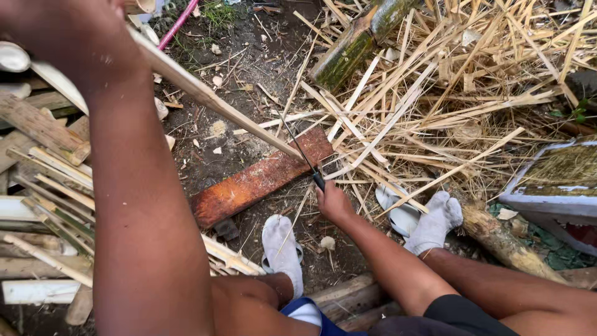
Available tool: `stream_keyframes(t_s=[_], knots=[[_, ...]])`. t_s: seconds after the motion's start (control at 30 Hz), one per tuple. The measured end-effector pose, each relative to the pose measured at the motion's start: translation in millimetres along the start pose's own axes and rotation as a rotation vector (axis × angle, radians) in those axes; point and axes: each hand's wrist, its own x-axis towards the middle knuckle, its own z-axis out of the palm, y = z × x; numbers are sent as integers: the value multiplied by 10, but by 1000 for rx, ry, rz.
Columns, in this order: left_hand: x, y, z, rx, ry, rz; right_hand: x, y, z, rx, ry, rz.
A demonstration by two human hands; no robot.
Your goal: The person sits and uses a knife to sharpen the ends of bamboo sticks, holding each stick against a wooden block and scraping the blade to create a point. The person repeatedly picks up sticks, sharpens them, and places them aside.
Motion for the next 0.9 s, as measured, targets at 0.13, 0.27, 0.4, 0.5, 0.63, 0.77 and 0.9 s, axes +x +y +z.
stream_keyframes(t_s=[0.13,0.27,0.4,0.5,0.63,0.77,0.9], knots=[[-86,643,-43,-137,62,-53,-219,329,133,-3,72,-29],[-326,1310,-244,-75,56,-182,-432,453,256,9,-23,64],[-455,1680,-671,-289,-37,-410,-629,573,246,16,15,76],[-667,1782,-768,-430,108,-457,-721,606,164,42,3,71],[-969,1934,-347,-271,192,-302,-786,216,-50,132,40,-35],[-991,2144,-18,-52,158,-43,-1228,-757,-562,142,41,-236],[-991,2335,9,35,229,38,-2100,-1654,-1202,235,-62,-482]])
